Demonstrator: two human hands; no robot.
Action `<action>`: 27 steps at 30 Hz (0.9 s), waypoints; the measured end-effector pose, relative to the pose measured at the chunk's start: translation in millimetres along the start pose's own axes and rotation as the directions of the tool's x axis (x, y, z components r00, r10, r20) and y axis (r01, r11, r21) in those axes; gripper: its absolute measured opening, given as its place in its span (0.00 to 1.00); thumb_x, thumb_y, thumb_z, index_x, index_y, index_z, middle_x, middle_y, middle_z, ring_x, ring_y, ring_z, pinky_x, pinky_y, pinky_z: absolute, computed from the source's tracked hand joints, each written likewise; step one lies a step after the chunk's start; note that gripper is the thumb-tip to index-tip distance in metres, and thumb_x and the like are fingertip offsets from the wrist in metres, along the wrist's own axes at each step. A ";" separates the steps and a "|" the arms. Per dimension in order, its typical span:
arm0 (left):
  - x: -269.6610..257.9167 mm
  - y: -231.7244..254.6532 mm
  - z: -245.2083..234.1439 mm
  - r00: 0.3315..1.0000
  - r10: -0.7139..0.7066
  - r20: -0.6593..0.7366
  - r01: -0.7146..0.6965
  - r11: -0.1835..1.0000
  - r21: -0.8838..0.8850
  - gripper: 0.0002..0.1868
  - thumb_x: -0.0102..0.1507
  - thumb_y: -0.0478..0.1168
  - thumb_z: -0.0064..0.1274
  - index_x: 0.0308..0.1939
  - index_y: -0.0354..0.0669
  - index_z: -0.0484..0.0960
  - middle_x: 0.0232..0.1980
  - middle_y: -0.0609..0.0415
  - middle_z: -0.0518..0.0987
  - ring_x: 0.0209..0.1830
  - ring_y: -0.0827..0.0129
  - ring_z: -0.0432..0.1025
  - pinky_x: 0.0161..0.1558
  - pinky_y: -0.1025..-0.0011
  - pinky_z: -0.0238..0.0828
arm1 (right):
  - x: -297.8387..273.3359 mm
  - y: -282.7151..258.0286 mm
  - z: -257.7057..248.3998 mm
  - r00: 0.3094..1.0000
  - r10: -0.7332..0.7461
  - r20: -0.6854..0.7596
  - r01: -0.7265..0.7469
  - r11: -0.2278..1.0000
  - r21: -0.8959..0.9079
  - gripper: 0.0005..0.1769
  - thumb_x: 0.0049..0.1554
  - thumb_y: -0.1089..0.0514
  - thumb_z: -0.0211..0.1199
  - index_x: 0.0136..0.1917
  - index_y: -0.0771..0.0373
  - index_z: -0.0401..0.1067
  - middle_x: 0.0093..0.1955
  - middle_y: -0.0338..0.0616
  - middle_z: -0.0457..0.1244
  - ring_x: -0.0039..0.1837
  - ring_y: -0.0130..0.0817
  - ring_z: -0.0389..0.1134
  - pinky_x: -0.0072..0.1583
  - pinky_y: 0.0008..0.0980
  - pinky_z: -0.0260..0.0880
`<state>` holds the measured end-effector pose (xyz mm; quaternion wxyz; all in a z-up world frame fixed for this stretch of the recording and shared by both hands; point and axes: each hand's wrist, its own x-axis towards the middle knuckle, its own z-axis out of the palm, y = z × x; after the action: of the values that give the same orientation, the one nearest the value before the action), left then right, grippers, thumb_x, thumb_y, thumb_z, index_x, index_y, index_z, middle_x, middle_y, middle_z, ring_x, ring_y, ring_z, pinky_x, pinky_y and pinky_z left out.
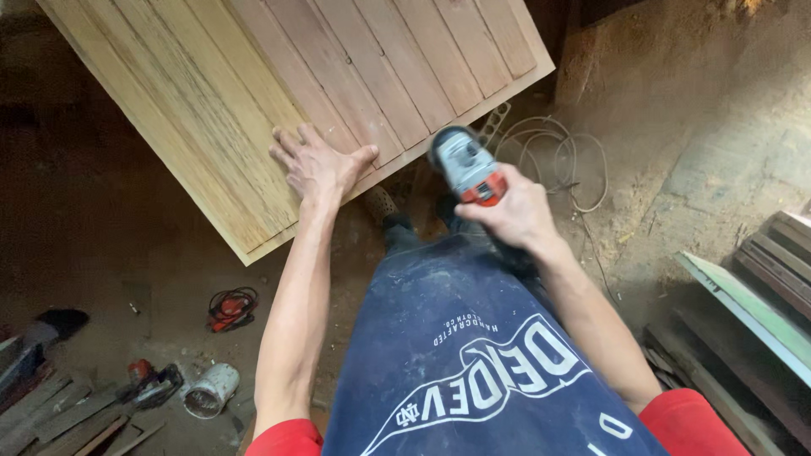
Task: The person uses an angle grinder with a sanding disc to smooth the surface of a wooden board. They move the tool across the board in long strokes, occasionally pausing to reposition their hands or the board.
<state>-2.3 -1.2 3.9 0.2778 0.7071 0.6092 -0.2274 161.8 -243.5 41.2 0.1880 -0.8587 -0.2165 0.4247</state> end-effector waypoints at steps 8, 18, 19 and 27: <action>8.4 -20.3 11.3 0.990 0.109 -0.094 -0.110 0.994 -0.003 0.55 0.54 0.68 0.64 0.73 0.37 0.61 0.79 0.26 0.45 0.78 0.26 0.41 0.63 0.35 0.63 | -13.7 -18.0 26.5 0.998 0.011 0.068 -0.011 1.000 -0.004 0.51 0.37 0.37 0.78 0.68 0.61 0.68 0.54 0.54 0.71 0.56 0.45 0.74 0.60 0.37 0.72; 16.0 -18.7 14.0 0.991 0.098 -0.095 -0.097 0.995 0.017 0.59 0.53 0.69 0.64 0.74 0.35 0.58 0.78 0.25 0.45 0.76 0.24 0.42 0.62 0.31 0.59 | 11.0 23.2 -43.4 0.988 0.133 -0.081 -0.124 0.987 0.103 0.40 0.40 0.41 0.78 0.61 0.64 0.74 0.53 0.48 0.71 0.53 0.36 0.73 0.59 0.35 0.72; 16.2 -18.3 14.4 0.990 0.097 -0.097 -0.096 0.995 0.020 0.58 0.52 0.69 0.64 0.73 0.36 0.60 0.78 0.25 0.46 0.76 0.25 0.43 0.63 0.33 0.60 | 13.5 25.4 -49.9 0.986 0.115 -0.116 -0.103 0.989 0.109 0.39 0.41 0.41 0.78 0.60 0.64 0.74 0.53 0.49 0.71 0.52 0.36 0.73 0.58 0.35 0.72; 14.5 -17.1 14.0 0.991 0.058 -0.120 -0.055 0.998 0.026 0.57 0.50 0.70 0.63 0.73 0.39 0.64 0.78 0.30 0.50 0.77 0.30 0.47 0.68 0.42 0.58 | 26.2 31.8 -78.3 0.981 0.049 -0.189 -0.026 0.992 0.125 0.35 0.44 0.43 0.78 0.58 0.66 0.75 0.50 0.47 0.72 0.50 0.32 0.73 0.56 0.32 0.71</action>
<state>-16.7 1.8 -18.1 0.2388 0.7395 0.6021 -0.1830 246.3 -267.0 52.7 0.2517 -0.8865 -0.1548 0.3561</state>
